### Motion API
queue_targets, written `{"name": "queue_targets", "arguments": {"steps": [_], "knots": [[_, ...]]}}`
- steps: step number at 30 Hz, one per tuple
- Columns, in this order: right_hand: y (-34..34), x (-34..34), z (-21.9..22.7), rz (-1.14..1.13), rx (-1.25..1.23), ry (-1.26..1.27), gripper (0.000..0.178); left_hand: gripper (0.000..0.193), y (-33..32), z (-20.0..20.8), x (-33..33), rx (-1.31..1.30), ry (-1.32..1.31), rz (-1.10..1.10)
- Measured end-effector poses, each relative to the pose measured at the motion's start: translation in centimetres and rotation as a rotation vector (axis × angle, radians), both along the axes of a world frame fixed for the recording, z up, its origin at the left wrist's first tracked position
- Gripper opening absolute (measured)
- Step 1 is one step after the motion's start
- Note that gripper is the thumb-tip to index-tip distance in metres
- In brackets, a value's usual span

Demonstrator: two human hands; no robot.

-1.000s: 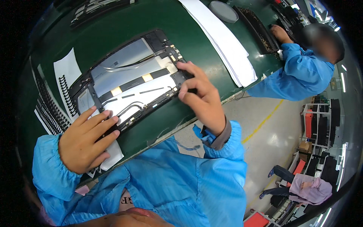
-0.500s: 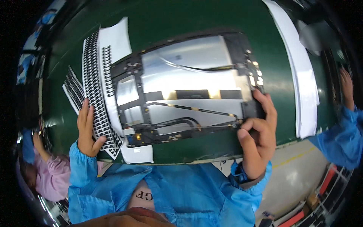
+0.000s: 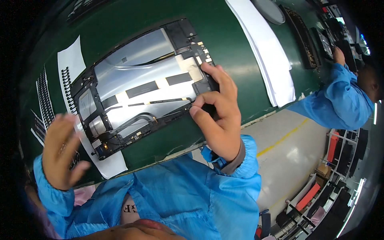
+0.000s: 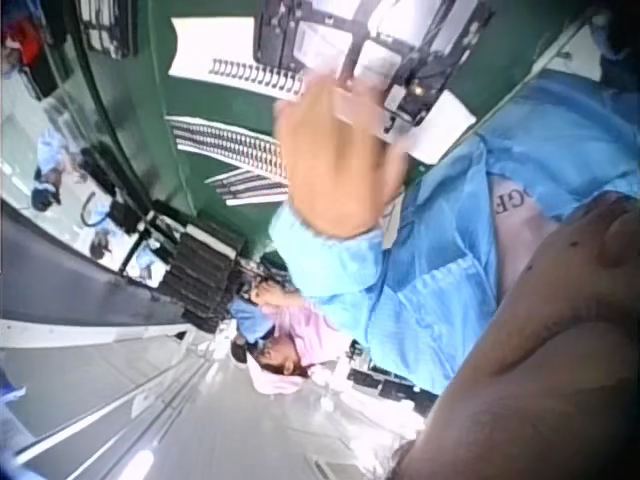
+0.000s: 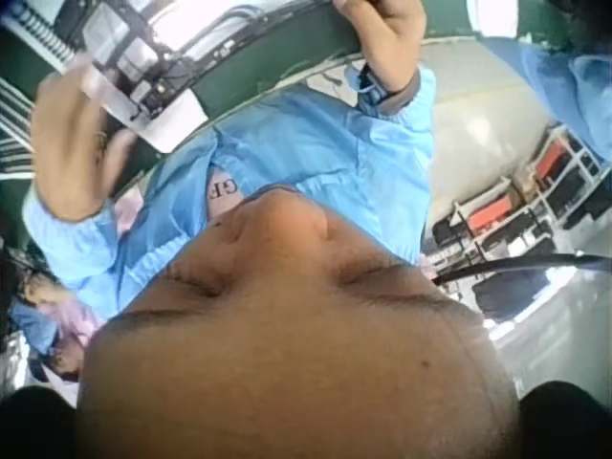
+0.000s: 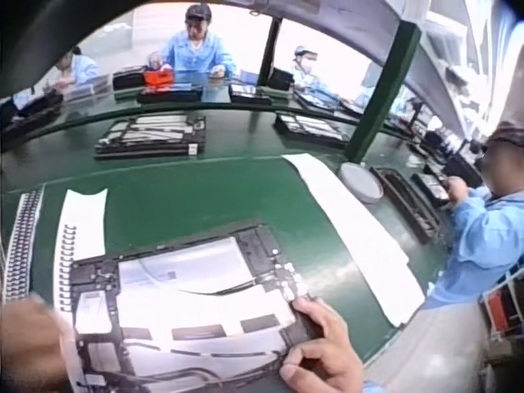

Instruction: Assembling internal components of a tablet or laptop on a factory assembly line.

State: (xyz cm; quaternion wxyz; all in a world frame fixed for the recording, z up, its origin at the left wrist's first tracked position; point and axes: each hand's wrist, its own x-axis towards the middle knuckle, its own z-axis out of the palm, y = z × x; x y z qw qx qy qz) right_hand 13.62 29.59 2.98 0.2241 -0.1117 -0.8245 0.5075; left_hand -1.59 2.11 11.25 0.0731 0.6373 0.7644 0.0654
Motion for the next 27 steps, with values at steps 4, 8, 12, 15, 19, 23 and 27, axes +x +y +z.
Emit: {"name": "queue_targets", "arguments": {"steps": [4, 8, 12, 15, 19, 23, 27], "knots": [[0.7, 0.4, 0.5, 0.010, -0.169, 0.018, 0.005, 0.050, 7.1, -3.2, 1.8, 0.150, -0.128, -0.352], [0.5, 0.4, 0.3, -0.010, 0.009, -0.038, 0.007, 0.043, 9.7, -5.6, 1.8, 0.223, -0.118, -0.469], [0.6, 0.3, 0.0, -0.025, -0.005, -0.036, 0.006, 0.032, 9.7, -5.6, 2.0, 0.227, -0.127, -0.427], [0.7, 0.2, 0.1, -0.035, 0.003, -0.035, 0.006, 0.029, 9.6, -5.7, 2.2, 0.229, -0.123, -0.406], [0.7, 0.1, 0.0, -0.038, 0.028, -0.042, 0.006, 0.030, 9.6, -5.8, 2.3, 0.242, -0.104, -0.387], [0.6, 0.1, 0.0, -0.035, 0.038, -0.051, 0.006, 0.030, 9.7, -5.4, 2.4, 0.214, -0.080, -0.385], [0.6, 0.2, 0.0, -0.036, 0.072, -0.040, 0.007, 0.030, 10.1, -4.9, 2.4, 0.209, -0.080, -0.393]]}}
